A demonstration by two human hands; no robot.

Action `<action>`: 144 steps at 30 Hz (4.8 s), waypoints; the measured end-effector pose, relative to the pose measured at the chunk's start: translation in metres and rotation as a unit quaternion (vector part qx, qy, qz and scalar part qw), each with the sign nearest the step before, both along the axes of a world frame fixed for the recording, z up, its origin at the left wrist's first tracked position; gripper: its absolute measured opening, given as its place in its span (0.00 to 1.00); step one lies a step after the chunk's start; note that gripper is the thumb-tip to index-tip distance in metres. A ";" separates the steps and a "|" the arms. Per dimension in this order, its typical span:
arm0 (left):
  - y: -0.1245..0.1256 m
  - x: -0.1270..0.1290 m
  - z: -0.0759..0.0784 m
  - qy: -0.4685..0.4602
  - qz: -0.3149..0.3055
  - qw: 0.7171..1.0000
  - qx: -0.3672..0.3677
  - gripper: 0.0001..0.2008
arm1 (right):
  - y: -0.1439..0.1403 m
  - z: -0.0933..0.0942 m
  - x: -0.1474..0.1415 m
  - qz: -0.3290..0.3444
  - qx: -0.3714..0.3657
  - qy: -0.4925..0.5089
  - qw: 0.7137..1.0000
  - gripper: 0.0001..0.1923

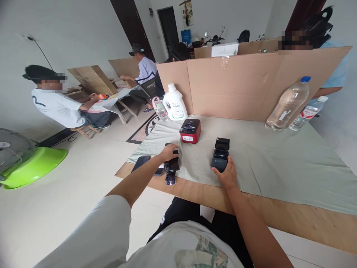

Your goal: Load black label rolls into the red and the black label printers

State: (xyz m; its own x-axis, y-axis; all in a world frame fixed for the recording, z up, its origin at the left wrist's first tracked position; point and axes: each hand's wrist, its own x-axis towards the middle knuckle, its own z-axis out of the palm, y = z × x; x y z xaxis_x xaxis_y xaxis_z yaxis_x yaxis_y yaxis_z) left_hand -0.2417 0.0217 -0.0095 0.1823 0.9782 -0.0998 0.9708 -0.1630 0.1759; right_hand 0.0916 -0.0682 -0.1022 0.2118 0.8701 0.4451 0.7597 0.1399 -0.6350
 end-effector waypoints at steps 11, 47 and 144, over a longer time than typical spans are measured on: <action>-0.078 -0.009 0.010 0.119 0.015 0.991 -0.062 0.15 | 0.000 -0.003 -0.001 0.003 0.016 -0.005 1.000 0.52; 0.003 0.228 0.019 0.029 -0.193 0.980 0.033 0.15 | -0.010 0.016 -0.004 0.004 0.117 -0.044 0.992 0.17; -0.071 0.189 -0.070 -0.062 -0.322 0.944 0.036 0.28 | 0.112 0.029 0.239 -0.293 -0.119 -0.044 0.948 0.47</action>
State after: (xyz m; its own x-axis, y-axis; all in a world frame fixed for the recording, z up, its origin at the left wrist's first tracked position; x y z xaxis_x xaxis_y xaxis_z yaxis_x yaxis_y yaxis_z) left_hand -0.0528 -0.0494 -0.0796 0.7475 0.6638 0.0233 0.6391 -0.7283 0.2472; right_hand 0.3306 0.0439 -0.0731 0.6610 0.6923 0.2895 0.7140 -0.4616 -0.5265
